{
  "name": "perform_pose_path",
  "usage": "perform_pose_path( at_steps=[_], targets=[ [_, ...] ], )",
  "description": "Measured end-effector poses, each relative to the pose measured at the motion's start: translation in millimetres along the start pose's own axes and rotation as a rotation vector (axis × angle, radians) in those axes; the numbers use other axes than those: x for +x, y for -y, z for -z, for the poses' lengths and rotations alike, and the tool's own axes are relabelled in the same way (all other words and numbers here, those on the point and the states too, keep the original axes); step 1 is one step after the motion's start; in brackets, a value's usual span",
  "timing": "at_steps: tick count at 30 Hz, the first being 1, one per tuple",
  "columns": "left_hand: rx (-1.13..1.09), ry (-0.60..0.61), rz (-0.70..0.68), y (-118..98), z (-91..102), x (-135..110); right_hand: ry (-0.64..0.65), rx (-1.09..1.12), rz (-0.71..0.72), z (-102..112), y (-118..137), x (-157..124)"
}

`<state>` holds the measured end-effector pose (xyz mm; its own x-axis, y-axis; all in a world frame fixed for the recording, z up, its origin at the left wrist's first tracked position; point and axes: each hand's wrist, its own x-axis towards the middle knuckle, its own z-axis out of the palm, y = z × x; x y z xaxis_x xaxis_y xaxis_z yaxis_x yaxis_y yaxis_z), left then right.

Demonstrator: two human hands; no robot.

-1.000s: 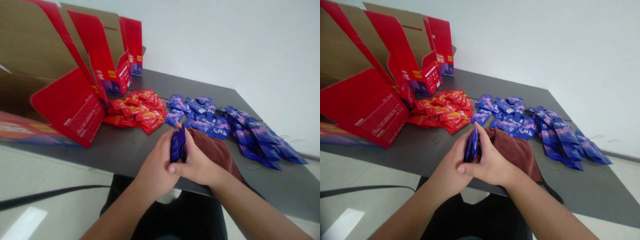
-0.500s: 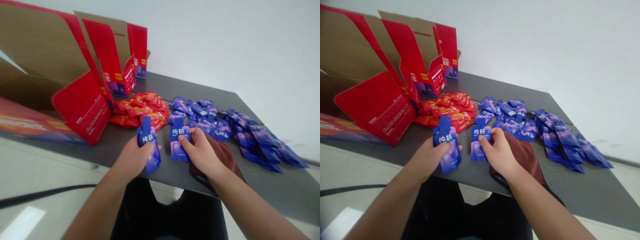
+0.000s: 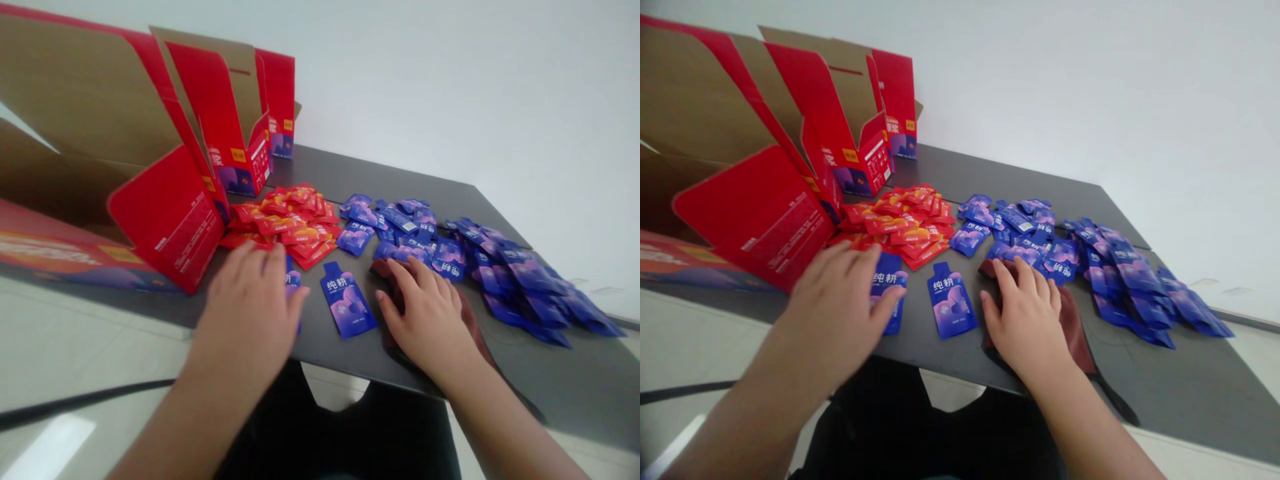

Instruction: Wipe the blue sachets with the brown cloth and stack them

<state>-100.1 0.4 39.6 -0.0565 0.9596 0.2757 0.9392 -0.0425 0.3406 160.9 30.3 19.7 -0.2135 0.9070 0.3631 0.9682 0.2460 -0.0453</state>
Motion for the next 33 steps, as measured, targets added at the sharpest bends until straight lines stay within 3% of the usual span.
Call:
perform_pose_path(
  at_steps=[3,7,11,15,18,23,33],
  targets=[
    [-0.118,0.192,-0.352,-45,-17.9,-22,0.122,-0.056,-0.073,-3,-13,-4],
    [-0.183,0.342,-0.354,-73,-46.1,-27,0.196,0.012,-0.001,4,-35,-4],
    [-0.344,0.395,-0.422,-70,-49.2,-17,0.192,0.353,0.125,30,-51,-6],
    [-0.381,0.430,-0.425,-61,-44.8,-3,0.450,0.654,0.340,54,-46,-7],
    [-0.407,0.483,-0.493,-57,-45.2,7,0.541,0.633,0.432,53,-31,-5],
    [-0.317,0.502,-0.516,-55,-48.0,13,0.535,0.495,0.479,37,-15,1],
    [-0.355,0.505,-0.474,-51,-56.9,13,0.567,0.464,0.532,18,-20,25]
  ],
)
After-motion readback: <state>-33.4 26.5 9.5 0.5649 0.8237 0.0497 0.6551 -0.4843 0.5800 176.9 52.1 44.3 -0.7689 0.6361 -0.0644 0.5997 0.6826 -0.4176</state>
